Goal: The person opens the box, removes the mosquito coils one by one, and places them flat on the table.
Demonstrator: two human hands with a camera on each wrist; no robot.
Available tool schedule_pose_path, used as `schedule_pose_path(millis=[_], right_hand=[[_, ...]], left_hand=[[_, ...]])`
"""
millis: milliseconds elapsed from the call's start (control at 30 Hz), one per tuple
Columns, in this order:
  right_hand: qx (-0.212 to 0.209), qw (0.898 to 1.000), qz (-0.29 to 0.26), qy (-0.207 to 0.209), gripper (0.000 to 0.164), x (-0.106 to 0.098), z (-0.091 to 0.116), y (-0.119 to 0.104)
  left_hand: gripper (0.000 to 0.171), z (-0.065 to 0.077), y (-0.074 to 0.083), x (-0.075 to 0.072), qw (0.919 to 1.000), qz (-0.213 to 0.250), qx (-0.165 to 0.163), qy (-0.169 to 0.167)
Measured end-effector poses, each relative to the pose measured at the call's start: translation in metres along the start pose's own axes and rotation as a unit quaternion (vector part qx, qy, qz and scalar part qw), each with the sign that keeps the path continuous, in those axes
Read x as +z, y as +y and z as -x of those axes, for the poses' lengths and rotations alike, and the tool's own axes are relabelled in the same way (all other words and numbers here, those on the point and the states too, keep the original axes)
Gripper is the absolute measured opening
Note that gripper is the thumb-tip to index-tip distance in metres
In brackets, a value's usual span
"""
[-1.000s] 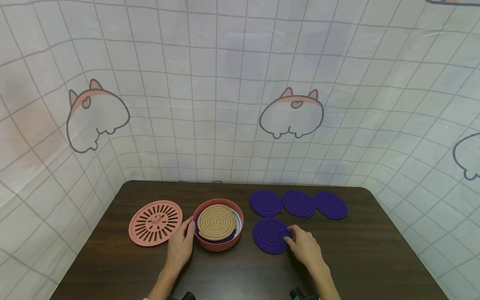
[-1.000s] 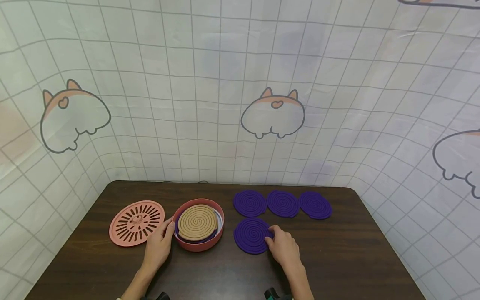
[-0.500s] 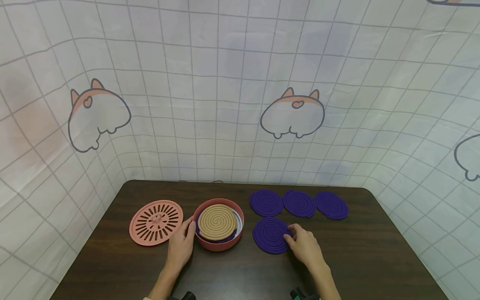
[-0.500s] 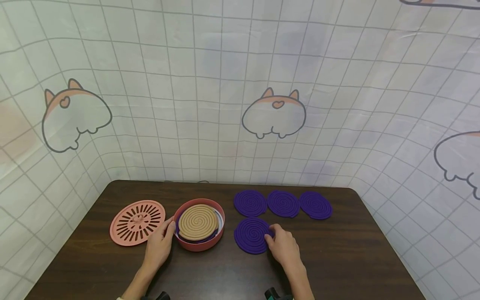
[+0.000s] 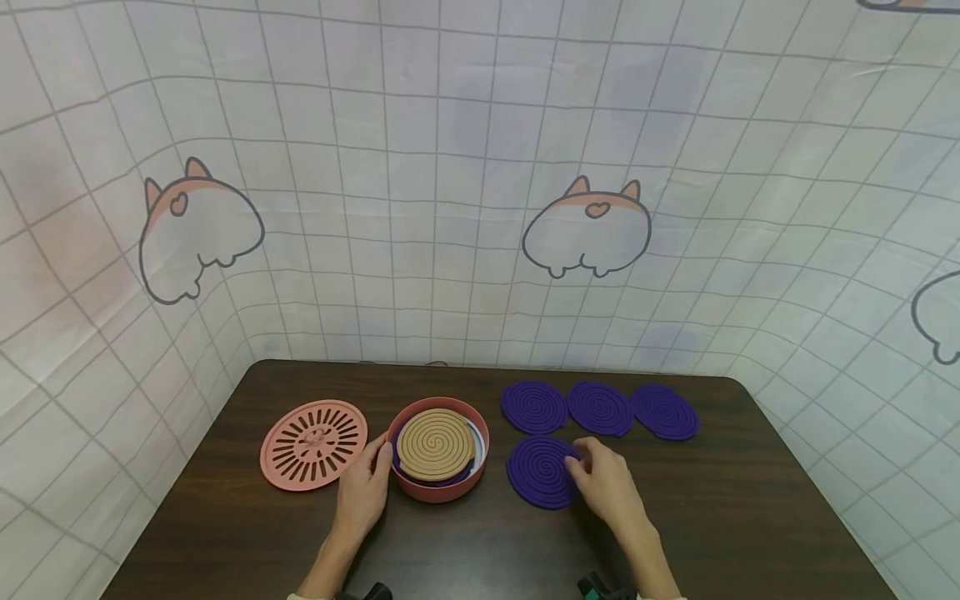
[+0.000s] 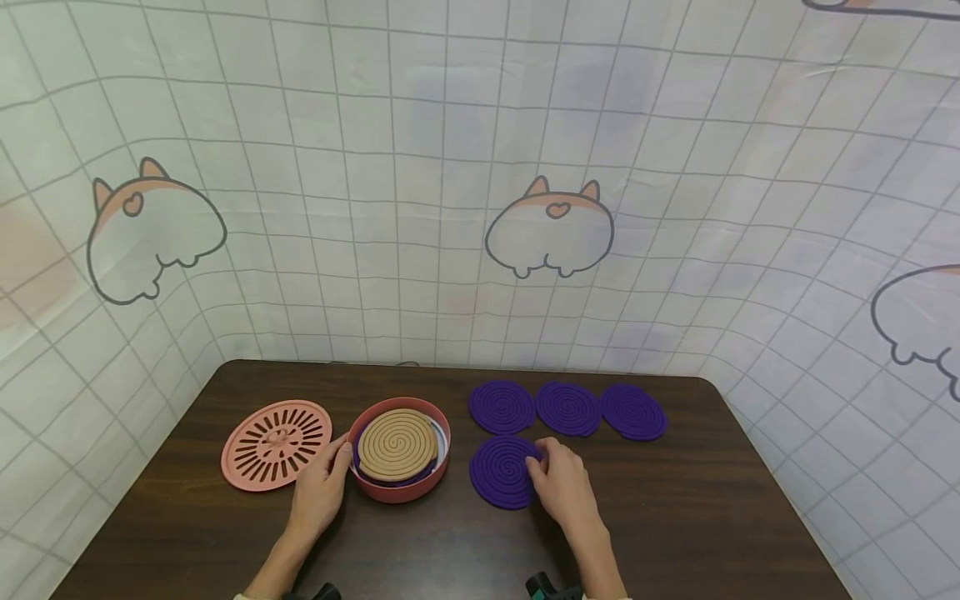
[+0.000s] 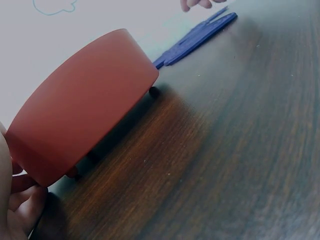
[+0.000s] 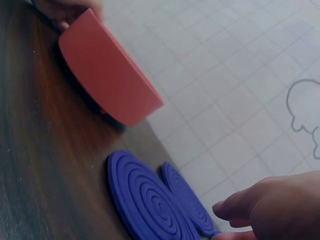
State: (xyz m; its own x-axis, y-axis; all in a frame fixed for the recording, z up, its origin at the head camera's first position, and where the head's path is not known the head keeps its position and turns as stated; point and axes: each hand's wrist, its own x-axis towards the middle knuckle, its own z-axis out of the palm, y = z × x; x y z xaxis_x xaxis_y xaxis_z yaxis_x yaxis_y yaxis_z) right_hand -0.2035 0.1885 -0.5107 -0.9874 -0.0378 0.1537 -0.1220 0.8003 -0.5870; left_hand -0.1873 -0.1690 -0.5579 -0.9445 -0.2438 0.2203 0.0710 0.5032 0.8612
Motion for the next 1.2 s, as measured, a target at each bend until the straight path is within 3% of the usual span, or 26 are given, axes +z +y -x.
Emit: schedule_pose_path(millis=[200, 667, 1200], right_hand=[[-0.019, 0.999, 0.002, 0.032, 0.031, -0.001, -0.003, -0.009], [-0.044, 0.996, -0.033, 0.064, 0.031, 0.001, -0.014, -0.033], [-0.061, 0.995, -0.062, 0.057, 0.032, 0.014, -0.023, -0.053]], left_hand=[[0.047, 0.001, 0.002, 0.0, 1.0, -0.004, -0.006, -0.002], [0.05, 0.0, 0.001, -0.001, 0.9995, -0.004, -0.027, -0.012], [0.049, 0.0, 0.001, -0.001, 0.9997, -0.003, -0.024, -0.009]])
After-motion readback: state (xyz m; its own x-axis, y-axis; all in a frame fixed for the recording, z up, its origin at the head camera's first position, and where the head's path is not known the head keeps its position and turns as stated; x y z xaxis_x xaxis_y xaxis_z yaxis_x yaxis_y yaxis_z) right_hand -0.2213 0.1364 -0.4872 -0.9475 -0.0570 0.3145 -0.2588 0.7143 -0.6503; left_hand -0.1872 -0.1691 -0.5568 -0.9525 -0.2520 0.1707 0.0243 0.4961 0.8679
